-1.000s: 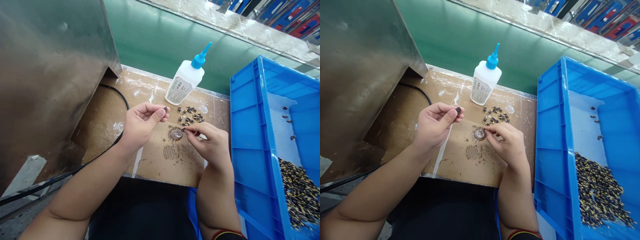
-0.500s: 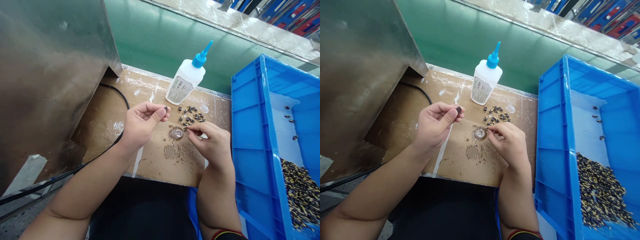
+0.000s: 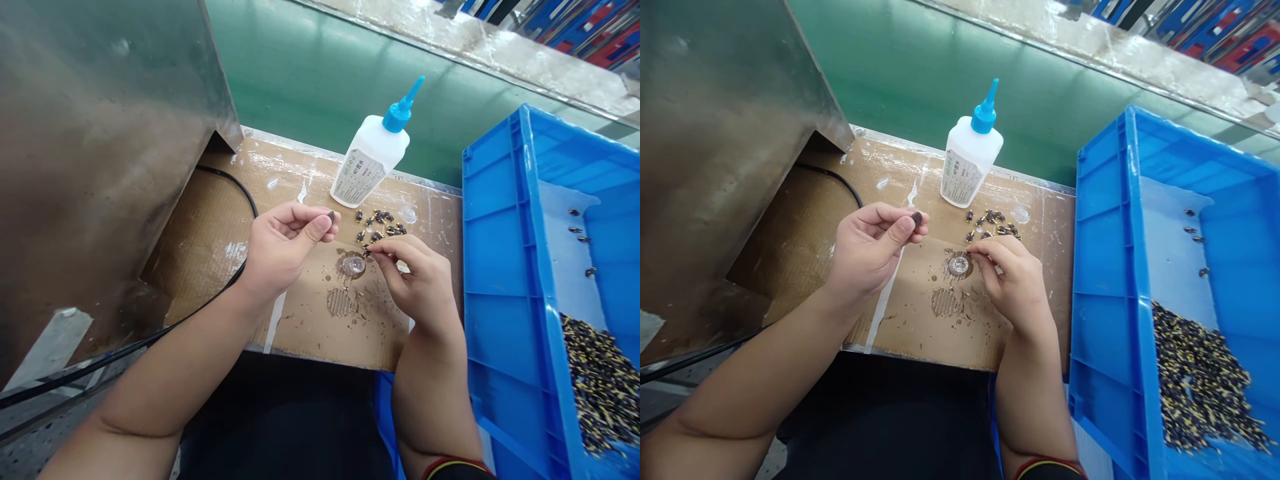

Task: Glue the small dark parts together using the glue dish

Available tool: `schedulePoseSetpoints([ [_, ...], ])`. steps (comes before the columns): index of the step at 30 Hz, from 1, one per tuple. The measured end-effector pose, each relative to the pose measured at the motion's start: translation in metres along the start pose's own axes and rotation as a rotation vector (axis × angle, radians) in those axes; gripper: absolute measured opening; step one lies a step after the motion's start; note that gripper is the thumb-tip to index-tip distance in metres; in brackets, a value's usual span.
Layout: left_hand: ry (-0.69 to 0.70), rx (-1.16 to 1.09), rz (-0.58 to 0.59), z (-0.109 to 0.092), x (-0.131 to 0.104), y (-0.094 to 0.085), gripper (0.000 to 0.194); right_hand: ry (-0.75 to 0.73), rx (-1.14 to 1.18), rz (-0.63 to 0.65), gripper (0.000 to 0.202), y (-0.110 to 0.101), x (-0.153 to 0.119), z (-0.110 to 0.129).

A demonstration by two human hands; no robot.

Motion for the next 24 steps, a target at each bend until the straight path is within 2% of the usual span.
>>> schedulePoseSetpoints([
  [14,0.002,-0.028,0.008,0.001,0.0,0.0,0.029,0.026,-0.063,0.031,0.013,0.01,-0.001,-0.008],
  [19,-0.098,-0.169,0.055,0.007,0.001,0.005,0.025,0.162,0.015,-0.173,0.008,-0.005,-0.004,-0.013],
  [24,-0.256,-0.293,0.159,0.019,-0.004,0.017,0.022,0.173,0.331,-0.367,0.008,-0.009,-0.007,0.004],
])
Point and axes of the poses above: each hand's wrist, its own x-axis towards the middle knuckle, its own y-axis out of the palm, z = x × y, the point moved 9 cm from there along x, towards the middle knuckle, and after that the axes turned 8 degrees about -y, right-handed, at the moved point
